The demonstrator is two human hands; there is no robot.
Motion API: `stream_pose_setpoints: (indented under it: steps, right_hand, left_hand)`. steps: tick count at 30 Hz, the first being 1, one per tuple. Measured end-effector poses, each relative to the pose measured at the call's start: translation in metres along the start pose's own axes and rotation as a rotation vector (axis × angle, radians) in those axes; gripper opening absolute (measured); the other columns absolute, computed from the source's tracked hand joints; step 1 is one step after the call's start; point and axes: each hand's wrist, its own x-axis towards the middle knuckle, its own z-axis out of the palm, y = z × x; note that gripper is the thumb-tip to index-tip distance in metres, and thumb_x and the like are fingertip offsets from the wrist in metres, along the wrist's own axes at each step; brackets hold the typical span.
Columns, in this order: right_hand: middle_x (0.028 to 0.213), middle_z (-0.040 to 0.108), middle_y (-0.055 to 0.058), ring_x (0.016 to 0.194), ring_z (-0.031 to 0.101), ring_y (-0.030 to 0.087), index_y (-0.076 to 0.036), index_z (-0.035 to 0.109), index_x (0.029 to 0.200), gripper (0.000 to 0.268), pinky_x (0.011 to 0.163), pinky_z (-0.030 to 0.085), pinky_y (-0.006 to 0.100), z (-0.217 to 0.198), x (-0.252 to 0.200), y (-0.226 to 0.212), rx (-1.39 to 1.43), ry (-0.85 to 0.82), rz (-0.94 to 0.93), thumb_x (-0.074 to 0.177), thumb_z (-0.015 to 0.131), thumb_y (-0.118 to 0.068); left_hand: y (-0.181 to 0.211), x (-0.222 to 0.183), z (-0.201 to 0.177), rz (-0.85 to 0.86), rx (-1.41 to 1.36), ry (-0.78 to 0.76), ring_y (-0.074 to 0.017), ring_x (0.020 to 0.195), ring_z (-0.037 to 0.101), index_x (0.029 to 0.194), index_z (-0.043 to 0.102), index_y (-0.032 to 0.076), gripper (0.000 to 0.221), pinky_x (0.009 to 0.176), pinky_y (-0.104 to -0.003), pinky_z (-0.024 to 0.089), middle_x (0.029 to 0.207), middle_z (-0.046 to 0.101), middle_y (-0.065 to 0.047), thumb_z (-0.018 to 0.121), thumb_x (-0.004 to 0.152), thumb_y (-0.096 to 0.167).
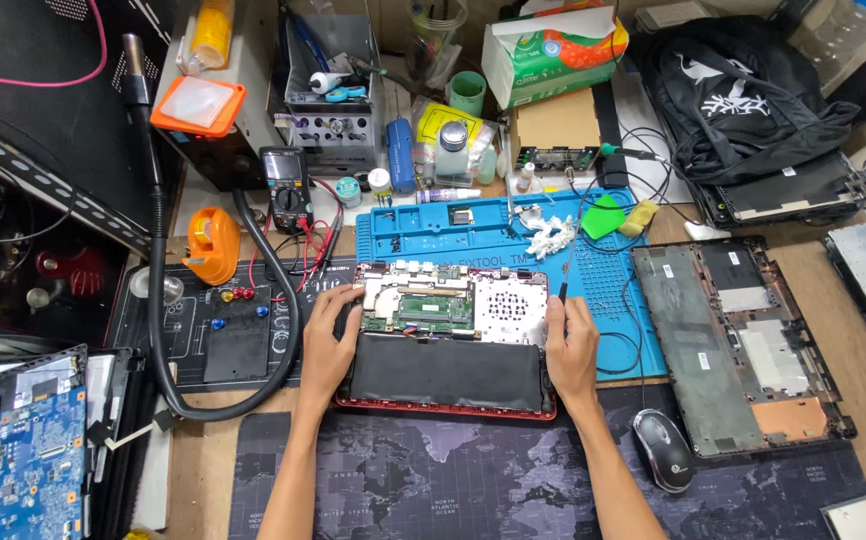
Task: Disassembling a laptop by removing internal screws with a screwdriver and taking out the battery
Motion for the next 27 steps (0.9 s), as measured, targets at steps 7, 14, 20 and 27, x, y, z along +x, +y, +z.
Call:
stream_pose_setpoints:
  steps: [7, 14, 20, 27]
  right_hand:
    - [0.082, 0.044, 0.007, 0.07, 0.049, 0.023, -0.008, 0.049, 0.077, 0.047, 0.071, 0.043, 0.04, 0.0, 0.0, -0.007, 0.007, 0.012, -0.044, 0.119, 0.035, -0.023]
    - [0.085, 0.045, 0.007, 0.074, 0.052, 0.024, -0.009, 0.047, 0.074, 0.048, 0.074, 0.043, 0.038, 0.001, 0.0, -0.006, -0.015, 0.019, -0.049, 0.118, 0.039, -0.025]
    - [0.088, 0.047, 0.006, 0.076, 0.054, 0.023, -0.008, 0.048, 0.072, 0.049, 0.076, 0.045, 0.037, 0.001, 0.001, -0.006, -0.038, 0.026, -0.031, 0.117, 0.042, -0.028]
    - [0.092, 0.048, 0.006, 0.08, 0.057, 0.025, -0.008, 0.049, 0.072, 0.05, 0.075, 0.045, 0.038, 0.001, 0.002, -0.009, -0.034, 0.026, -0.021, 0.118, 0.04, -0.028]
  left_hand:
    - [0.001, -0.002, 0.001, -0.001, 0.007, 0.009, -0.033, 0.122, 0.063, 0.125, 0.068, 0.008, 0.027, 0.104, -0.046, 0.047, 0.121, 0.066, -0.013, 0.059, 0.1, 0.007]
    - [0.003, -0.004, 0.0, 0.006, 0.002, 0.012, -0.0343, 0.121, 0.063, 0.125, 0.069, 0.008, 0.027, 0.103, -0.047, 0.047, 0.119, 0.066, -0.013, 0.057, 0.1, 0.007]
    - [0.0, -0.004, 0.0, 0.009, -0.006, 0.022, -0.0338, 0.121, 0.063, 0.124, 0.069, 0.009, 0.027, 0.103, -0.047, 0.048, 0.119, 0.067, -0.013, 0.058, 0.099, 0.007]
    - [-0.002, -0.004, 0.0, -0.005, -0.01, 0.023, -0.034, 0.121, 0.064, 0.124, 0.07, 0.009, 0.027, 0.103, -0.047, 0.048, 0.119, 0.067, -0.013, 0.059, 0.099, 0.008]
